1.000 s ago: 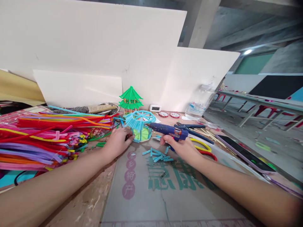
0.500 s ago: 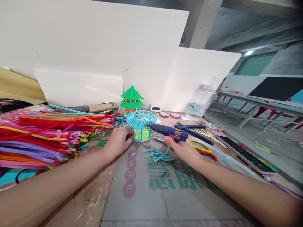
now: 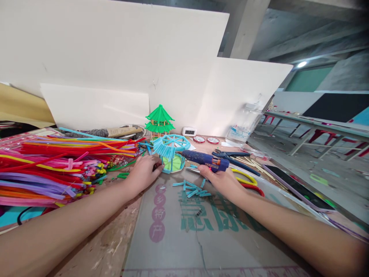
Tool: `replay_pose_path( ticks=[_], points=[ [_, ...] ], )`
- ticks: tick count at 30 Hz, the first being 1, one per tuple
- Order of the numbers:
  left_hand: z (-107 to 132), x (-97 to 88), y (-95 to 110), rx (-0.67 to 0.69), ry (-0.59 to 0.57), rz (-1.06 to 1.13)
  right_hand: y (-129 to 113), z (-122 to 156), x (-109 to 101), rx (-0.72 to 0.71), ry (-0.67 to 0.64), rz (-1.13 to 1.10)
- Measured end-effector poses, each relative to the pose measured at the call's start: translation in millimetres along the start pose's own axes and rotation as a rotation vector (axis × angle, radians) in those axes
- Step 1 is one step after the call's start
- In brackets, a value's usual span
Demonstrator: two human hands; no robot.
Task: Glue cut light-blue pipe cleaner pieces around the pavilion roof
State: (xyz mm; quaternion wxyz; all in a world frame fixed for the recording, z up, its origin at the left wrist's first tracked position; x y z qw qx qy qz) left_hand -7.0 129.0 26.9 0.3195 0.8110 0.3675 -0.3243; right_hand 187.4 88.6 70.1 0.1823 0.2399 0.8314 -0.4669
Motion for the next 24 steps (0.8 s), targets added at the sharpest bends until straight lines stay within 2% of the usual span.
replay_pose_path(
  ticks=[7, 24],
  points=[
    [0.0, -0.6, 1.0, -0.005, -0.003, -0.001, 6.1, -2.2, -9.4, 0.03, 0.081, 0.095],
    [-0.2, 1.6, 0.1, -0.004, -0.012, -0.005, 3.9, -4.1, -8.4, 0.035, 0.056, 0.095]
  ],
)
Point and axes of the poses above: each hand's wrist, its own z-axis away from the middle knuckle, its own x-axis out of the palm, y = z × x, the point moved 10 cm from there along -z, towards the middle knuckle, and after that the axes turned 9 degrees about y, right-handed, at the moved point
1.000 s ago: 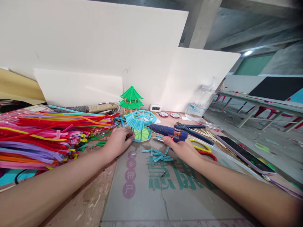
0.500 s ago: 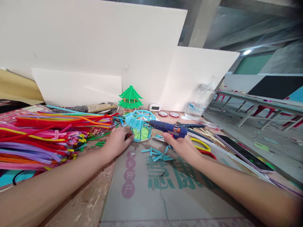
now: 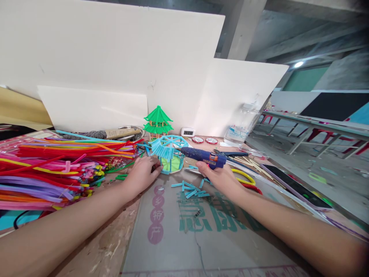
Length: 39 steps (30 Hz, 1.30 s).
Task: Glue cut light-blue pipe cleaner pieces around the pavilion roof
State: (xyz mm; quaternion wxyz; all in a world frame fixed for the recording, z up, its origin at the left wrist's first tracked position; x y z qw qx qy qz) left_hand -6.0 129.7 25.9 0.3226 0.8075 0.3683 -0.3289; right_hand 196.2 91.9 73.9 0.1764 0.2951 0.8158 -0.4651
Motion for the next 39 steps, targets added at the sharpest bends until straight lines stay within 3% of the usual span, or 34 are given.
replay_pose_path(
  ticks=[16, 20, 23, 29, 33, 39],
  points=[
    [0.4, 0.9, -0.7, -0.007, -0.004, 0.016, -5.9, 5.6, 6.4, -0.099, -0.064, -0.053],
    [0.5, 0.4, -0.3, -0.005, -0.005, 0.013, -7.5, 3.2, 7.0, -0.088, -0.159, 0.021],
    [-0.1, -0.1, 0.1, -0.004, -0.006, 0.003, -13.3, -3.7, -7.1, -0.087, -0.188, 0.027],
    [-0.1, 0.2, 1.4, 0.003, -0.017, -0.003, -27.6, -35.4, -49.8, -0.117, -0.05, -0.182],
    [0.2, 0.4, 0.0, -0.004, -0.015, -0.017, -2.5, -71.8, -34.4, 0.027, -0.115, -0.282],
    [-0.3, 3.2, -1.3, 0.004, -0.029, -0.017, 63.1, -135.6, -3.3, 0.083, -0.235, -0.047]
  ],
)
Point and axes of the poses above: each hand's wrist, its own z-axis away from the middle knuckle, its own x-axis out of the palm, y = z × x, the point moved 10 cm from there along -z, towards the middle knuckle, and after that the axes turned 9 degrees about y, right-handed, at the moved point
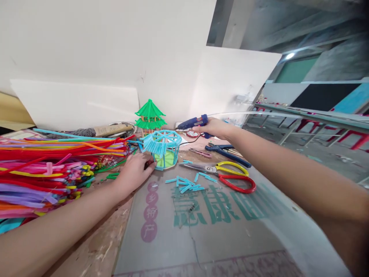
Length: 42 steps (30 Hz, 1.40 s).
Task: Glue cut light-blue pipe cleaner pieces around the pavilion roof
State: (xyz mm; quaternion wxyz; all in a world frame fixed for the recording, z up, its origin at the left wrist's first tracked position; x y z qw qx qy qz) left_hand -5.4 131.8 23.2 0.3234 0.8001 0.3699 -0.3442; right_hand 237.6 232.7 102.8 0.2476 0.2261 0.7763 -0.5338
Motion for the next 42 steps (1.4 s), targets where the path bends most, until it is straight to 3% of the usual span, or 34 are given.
replay_pose_path(
  ticks=[4, 9, 13, 22, 26, 31, 35, 38, 42],
  points=[
    [-0.4, -0.1, 0.3, 0.01, 0.006, -0.017, 39.7, -24.3, 13.7, 0.074, -0.038, 0.097],
    [-0.4, 0.9, -0.2, 0.016, 0.007, -0.029, 82.7, -31.0, 33.8, 0.149, -0.028, 0.241],
    [0.1, 1.0, 0.1, 0.015, 0.006, -0.028, 93.5, -27.0, 32.5, 0.153, -0.015, 0.336],
    [-0.2, 2.2, -0.8, 0.018, 0.005, -0.025, 53.3, 8.3, 3.2, -0.014, -0.02, 0.615],
    [0.0, 0.6, 0.7, 0.012, 0.004, -0.027, 24.2, 37.5, 4.8, -0.102, -0.007, 0.713],
    [0.0, -1.6, 1.8, 0.014, 0.019, -0.014, -20.0, 86.7, 41.8, -0.229, -0.141, 0.615],
    [0.0, -1.7, 2.1, 0.015, 0.015, -0.021, -66.6, 126.1, 82.9, -0.47, -0.302, 0.354],
    [0.1, -2.2, 3.2, 0.017, 0.012, -0.031, -74.8, 138.4, 103.8, -0.515, -0.368, 0.375],
    [0.3, -3.0, 3.5, 0.01, 0.013, -0.022, -72.1, 140.6, 115.6, -0.514, -0.378, 0.456]
  ],
)
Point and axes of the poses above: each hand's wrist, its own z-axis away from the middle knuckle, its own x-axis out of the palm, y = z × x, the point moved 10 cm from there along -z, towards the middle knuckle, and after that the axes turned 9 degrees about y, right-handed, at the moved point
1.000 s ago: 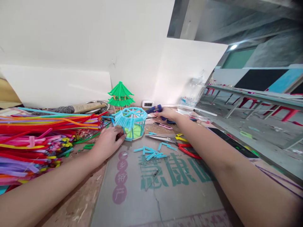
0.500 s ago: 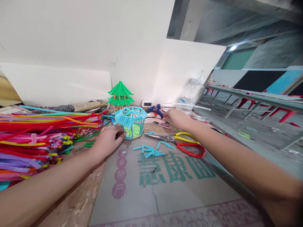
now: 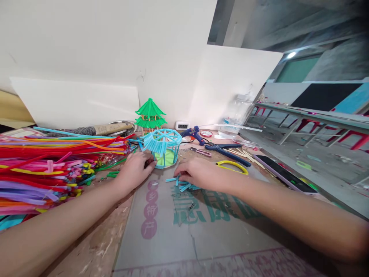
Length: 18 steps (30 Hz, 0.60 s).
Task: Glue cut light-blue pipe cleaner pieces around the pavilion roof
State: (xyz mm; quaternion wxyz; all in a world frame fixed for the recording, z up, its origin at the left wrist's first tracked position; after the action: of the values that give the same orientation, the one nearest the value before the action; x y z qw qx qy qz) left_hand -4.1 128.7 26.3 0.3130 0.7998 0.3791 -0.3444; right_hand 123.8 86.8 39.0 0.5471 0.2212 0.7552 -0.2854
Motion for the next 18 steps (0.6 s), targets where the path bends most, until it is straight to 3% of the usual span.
replay_pose_path(
  ticks=[4, 7, 12, 15, 18],
  points=[
    [0.5, -0.8, 0.4, -0.005, -0.004, 0.012, -12.7, 4.7, -3.4, -0.089, 0.028, 0.092],
    [1.1, -1.1, 1.7, -0.006, -0.013, 0.026, -25.9, 12.0, -18.7, -0.136, 0.127, 0.039],
    [1.3, -1.4, 2.4, -0.003, -0.004, 0.037, -15.7, 18.3, -45.8, 0.092, 0.356, -0.416],
    [1.2, -1.1, 2.2, -0.004, 0.001, 0.025, -2.3, 14.2, -49.7, 0.23, 0.463, -0.75],
    [1.3, -2.2, 3.3, 0.0, 0.009, 0.023, 6.0, 4.3, -50.3, 0.289, 0.513, -0.944]
  ],
)
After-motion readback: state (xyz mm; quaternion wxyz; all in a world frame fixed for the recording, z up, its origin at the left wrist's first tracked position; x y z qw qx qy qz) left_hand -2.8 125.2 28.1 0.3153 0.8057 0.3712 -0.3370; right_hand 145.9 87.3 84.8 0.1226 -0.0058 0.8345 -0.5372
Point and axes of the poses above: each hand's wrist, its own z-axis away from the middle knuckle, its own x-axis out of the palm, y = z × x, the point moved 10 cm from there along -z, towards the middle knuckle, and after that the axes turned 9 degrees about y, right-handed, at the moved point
